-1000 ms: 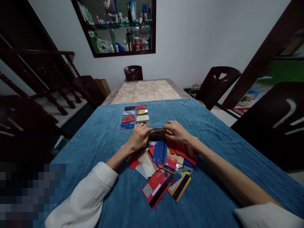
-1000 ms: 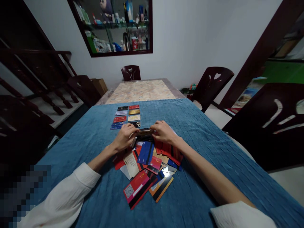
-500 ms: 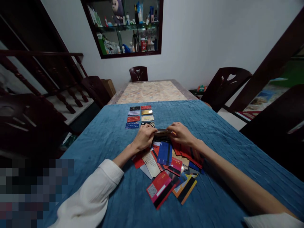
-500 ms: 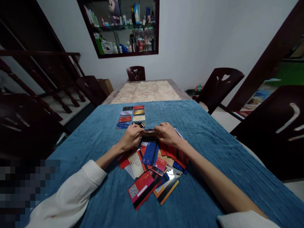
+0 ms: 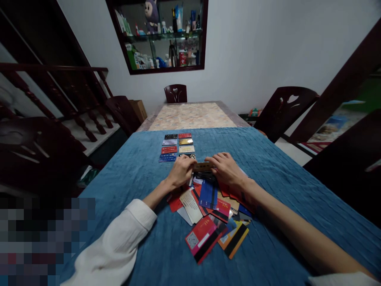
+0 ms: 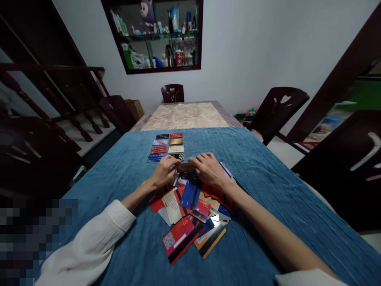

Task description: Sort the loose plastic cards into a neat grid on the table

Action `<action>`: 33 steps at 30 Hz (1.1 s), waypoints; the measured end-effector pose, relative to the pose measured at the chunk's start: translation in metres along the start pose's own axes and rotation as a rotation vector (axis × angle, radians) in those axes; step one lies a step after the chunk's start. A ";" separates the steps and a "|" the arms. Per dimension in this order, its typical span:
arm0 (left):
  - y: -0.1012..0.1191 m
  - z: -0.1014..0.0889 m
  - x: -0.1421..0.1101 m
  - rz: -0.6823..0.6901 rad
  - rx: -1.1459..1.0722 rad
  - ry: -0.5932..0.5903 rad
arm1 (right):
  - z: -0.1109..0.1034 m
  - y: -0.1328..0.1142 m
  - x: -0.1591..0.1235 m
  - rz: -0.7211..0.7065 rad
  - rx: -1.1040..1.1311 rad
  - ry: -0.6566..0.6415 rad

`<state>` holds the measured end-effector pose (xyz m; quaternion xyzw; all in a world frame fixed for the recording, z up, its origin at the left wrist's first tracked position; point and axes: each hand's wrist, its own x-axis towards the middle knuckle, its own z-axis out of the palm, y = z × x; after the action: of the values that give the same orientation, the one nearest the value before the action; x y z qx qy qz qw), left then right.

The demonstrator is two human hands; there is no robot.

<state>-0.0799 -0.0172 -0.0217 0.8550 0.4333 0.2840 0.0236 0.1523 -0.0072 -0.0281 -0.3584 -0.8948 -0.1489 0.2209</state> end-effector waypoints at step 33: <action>0.004 0.005 0.006 0.119 0.233 0.042 | 0.008 -0.002 -0.004 0.062 -0.135 0.134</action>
<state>-0.0719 -0.0136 -0.0216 0.8701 0.4122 0.2503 -0.1020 0.1511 -0.0075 -0.0369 -0.3894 -0.8544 -0.2252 0.2600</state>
